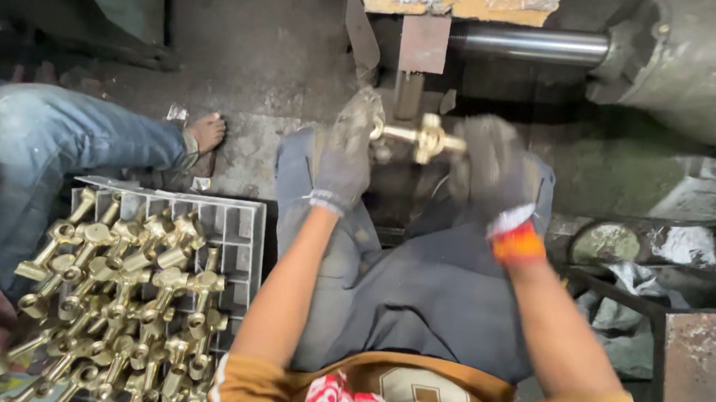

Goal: The person sits on the floor and repeatedly presses brass valve-like parts against a rotating grinding wheel to smooth their surfaces. They rotate each part to grind different sides and then place the finished pieces into a nearby crate.

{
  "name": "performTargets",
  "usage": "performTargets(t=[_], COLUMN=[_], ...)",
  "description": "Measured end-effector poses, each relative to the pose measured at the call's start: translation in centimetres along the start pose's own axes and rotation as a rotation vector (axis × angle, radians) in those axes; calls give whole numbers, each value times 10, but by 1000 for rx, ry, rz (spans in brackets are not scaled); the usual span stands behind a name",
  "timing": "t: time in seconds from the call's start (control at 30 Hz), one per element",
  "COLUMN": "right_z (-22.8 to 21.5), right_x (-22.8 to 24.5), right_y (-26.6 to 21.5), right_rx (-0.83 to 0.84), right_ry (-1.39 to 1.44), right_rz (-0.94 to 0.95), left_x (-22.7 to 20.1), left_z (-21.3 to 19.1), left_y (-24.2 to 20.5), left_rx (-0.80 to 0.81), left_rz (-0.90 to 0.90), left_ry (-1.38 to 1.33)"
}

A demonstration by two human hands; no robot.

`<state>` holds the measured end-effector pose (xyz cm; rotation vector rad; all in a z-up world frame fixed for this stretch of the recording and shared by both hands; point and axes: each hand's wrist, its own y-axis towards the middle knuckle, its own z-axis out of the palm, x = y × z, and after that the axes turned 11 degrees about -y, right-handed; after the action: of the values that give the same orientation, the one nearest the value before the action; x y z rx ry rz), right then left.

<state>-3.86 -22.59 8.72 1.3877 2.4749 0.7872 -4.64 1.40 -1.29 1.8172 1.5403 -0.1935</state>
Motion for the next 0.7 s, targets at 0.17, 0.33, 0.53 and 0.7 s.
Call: performTargets(t=[0.17, 0.33, 0.53, 0.7], right_z=[-79, -129, -157, -159], right_x=[79, 134, 146, 147], right_y=[-52, -75, -80, -77], right_rx=[124, 144, 291, 320], right_ry=[539, 418, 573, 537], right_rz=[340, 295, 542, 531], left_x=[-27, -75, -111, -114], left_z=[-24, -36, -49, -47], left_y=[-37, -32, -20, -23], left_rx=[-144, -51, 196, 0], left_rz=[63, 129, -180, 95], left_ry=[-140, -320, -893, -761])
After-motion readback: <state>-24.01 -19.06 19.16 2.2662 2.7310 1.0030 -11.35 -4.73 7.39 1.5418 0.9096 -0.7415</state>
